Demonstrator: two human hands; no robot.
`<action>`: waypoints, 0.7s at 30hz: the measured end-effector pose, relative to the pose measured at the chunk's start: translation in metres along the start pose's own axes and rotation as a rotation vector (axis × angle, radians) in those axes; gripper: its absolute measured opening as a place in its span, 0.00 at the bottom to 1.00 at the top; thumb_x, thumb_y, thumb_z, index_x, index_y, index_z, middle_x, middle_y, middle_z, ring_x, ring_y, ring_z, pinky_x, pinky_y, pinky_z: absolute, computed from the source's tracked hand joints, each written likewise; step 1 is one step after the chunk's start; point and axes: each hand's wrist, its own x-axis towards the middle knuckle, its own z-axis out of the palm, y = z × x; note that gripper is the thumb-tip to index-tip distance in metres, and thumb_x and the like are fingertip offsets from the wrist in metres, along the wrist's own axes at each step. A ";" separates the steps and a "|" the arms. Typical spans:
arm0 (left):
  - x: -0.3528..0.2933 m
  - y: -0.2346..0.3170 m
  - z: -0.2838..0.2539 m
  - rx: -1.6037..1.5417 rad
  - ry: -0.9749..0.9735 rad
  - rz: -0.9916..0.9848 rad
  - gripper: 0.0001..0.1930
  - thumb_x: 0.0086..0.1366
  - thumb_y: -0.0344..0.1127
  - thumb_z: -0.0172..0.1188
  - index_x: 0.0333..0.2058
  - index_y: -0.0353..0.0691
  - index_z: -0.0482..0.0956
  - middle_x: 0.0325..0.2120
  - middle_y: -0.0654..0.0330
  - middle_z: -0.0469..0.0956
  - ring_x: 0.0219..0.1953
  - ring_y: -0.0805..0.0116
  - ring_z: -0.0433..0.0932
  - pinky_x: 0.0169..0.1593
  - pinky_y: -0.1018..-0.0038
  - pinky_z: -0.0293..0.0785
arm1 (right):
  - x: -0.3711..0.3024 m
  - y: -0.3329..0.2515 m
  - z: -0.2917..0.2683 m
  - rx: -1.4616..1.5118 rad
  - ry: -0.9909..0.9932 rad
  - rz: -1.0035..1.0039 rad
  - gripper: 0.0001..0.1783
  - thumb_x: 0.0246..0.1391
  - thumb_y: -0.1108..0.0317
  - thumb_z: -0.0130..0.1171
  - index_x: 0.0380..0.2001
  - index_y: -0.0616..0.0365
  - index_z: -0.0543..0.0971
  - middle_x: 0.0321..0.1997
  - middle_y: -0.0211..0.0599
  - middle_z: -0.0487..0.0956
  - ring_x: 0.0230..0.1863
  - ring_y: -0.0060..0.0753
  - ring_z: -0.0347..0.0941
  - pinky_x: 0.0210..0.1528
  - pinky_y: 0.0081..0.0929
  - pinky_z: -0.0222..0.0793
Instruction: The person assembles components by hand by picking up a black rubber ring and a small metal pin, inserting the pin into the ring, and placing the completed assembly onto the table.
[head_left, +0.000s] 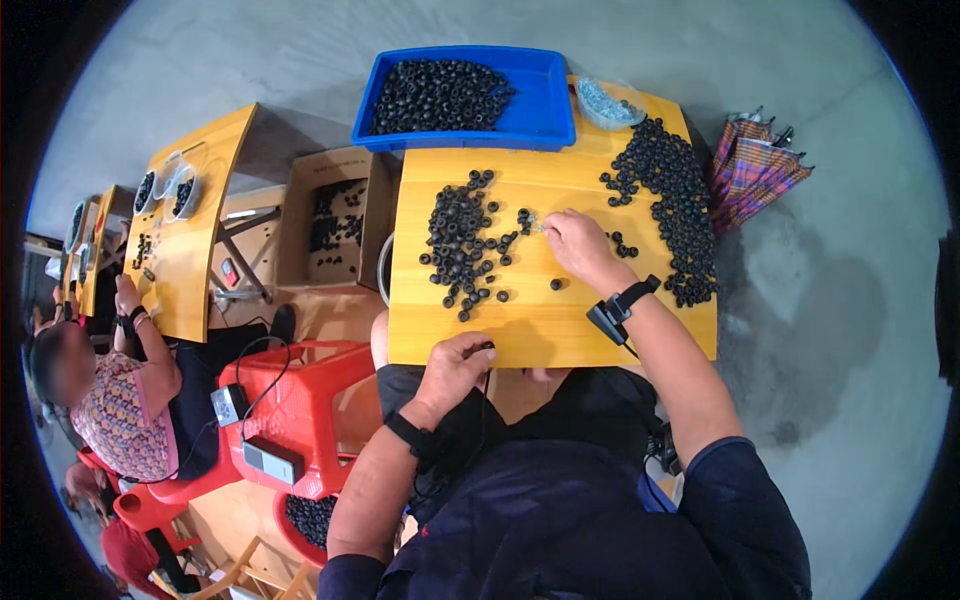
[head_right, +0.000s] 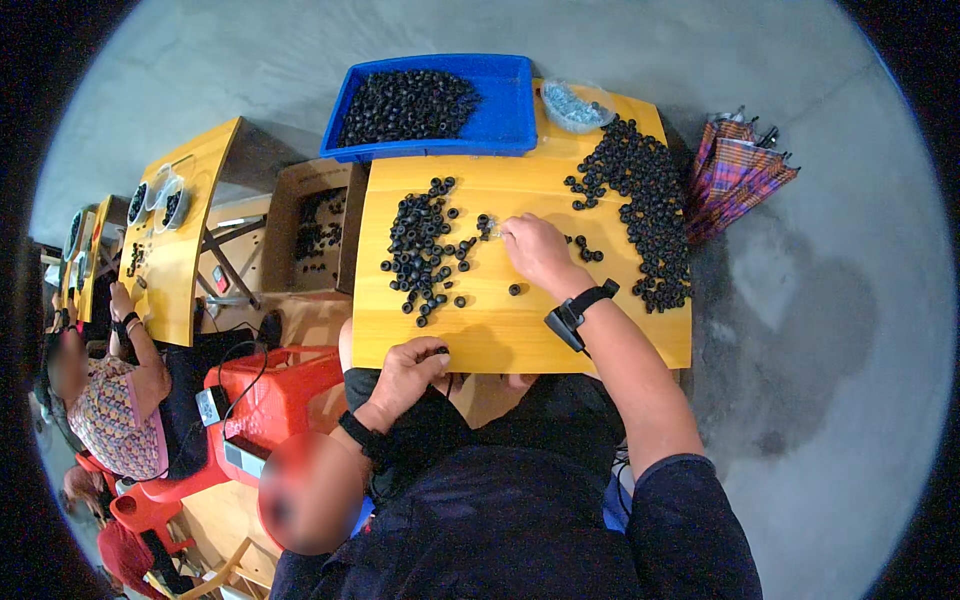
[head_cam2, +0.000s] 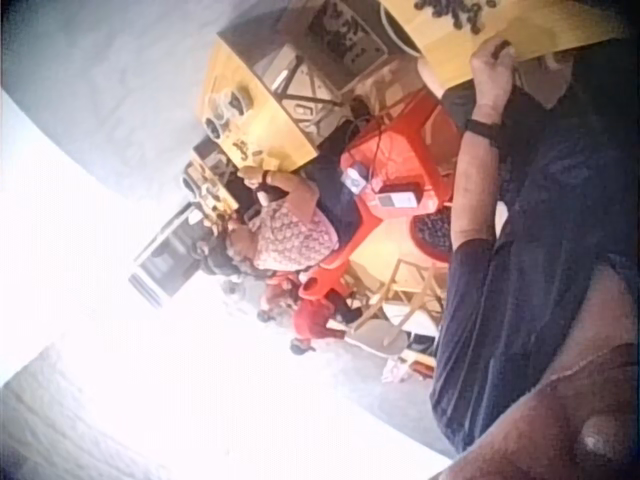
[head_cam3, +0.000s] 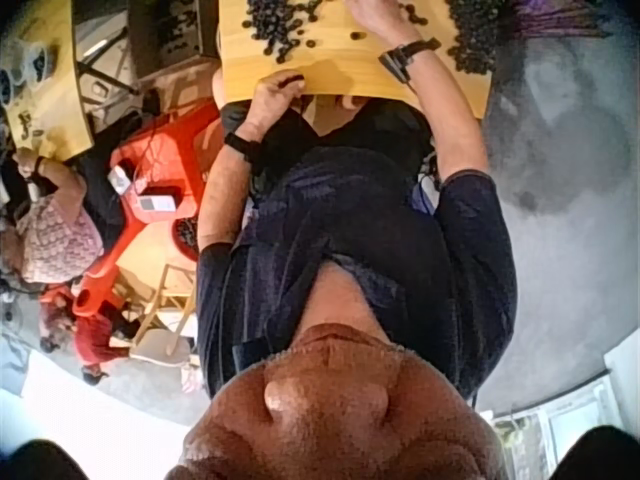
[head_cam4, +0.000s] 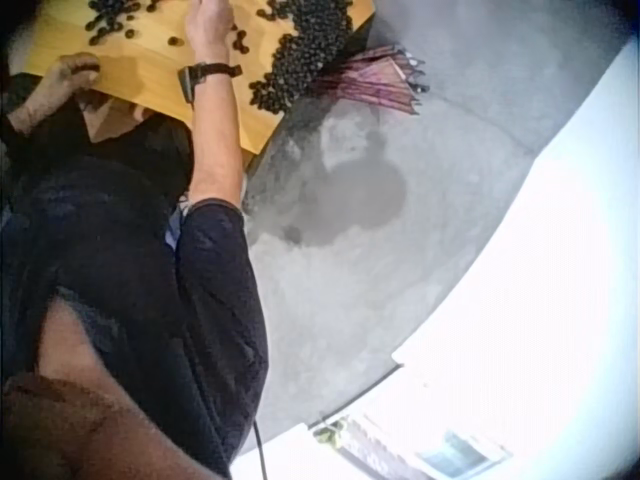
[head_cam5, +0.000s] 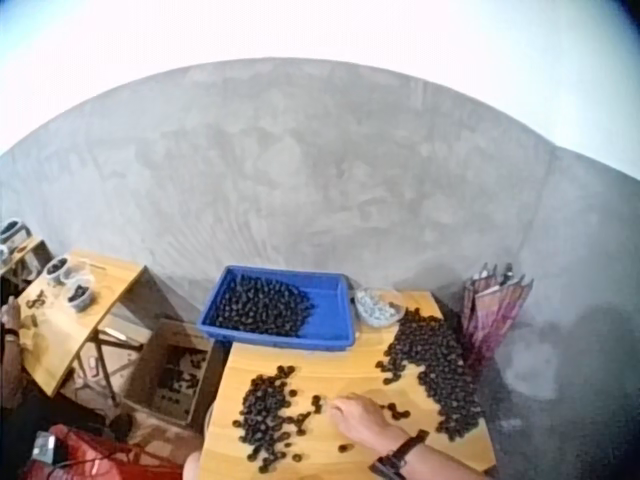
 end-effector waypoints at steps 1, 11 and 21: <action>0.000 0.000 0.000 0.000 0.001 -0.002 0.10 0.60 0.25 0.57 0.40 0.28 0.77 0.25 0.62 0.77 0.22 0.77 0.74 0.26 0.80 0.71 | -0.001 0.000 -0.001 0.005 -0.016 -0.022 0.08 0.53 0.69 0.53 0.32 0.58 0.79 0.32 0.47 0.76 0.37 0.52 0.73 0.40 0.43 0.69; 0.001 0.001 0.000 0.002 0.004 -0.012 0.10 0.61 0.25 0.57 0.40 0.29 0.77 0.27 0.62 0.77 0.22 0.78 0.74 0.26 0.81 0.71 | -0.007 -0.012 -0.017 -0.002 -0.159 -0.015 0.08 0.51 0.69 0.56 0.33 0.61 0.78 0.34 0.45 0.75 0.36 0.48 0.74 0.41 0.41 0.69; 0.003 0.000 0.001 0.014 0.003 -0.003 0.11 0.61 0.26 0.57 0.42 0.30 0.77 0.27 0.63 0.78 0.23 0.79 0.73 0.27 0.81 0.70 | -0.014 0.001 -0.008 0.103 -0.007 -0.005 0.09 0.55 0.68 0.53 0.32 0.61 0.79 0.34 0.45 0.77 0.37 0.49 0.74 0.41 0.40 0.69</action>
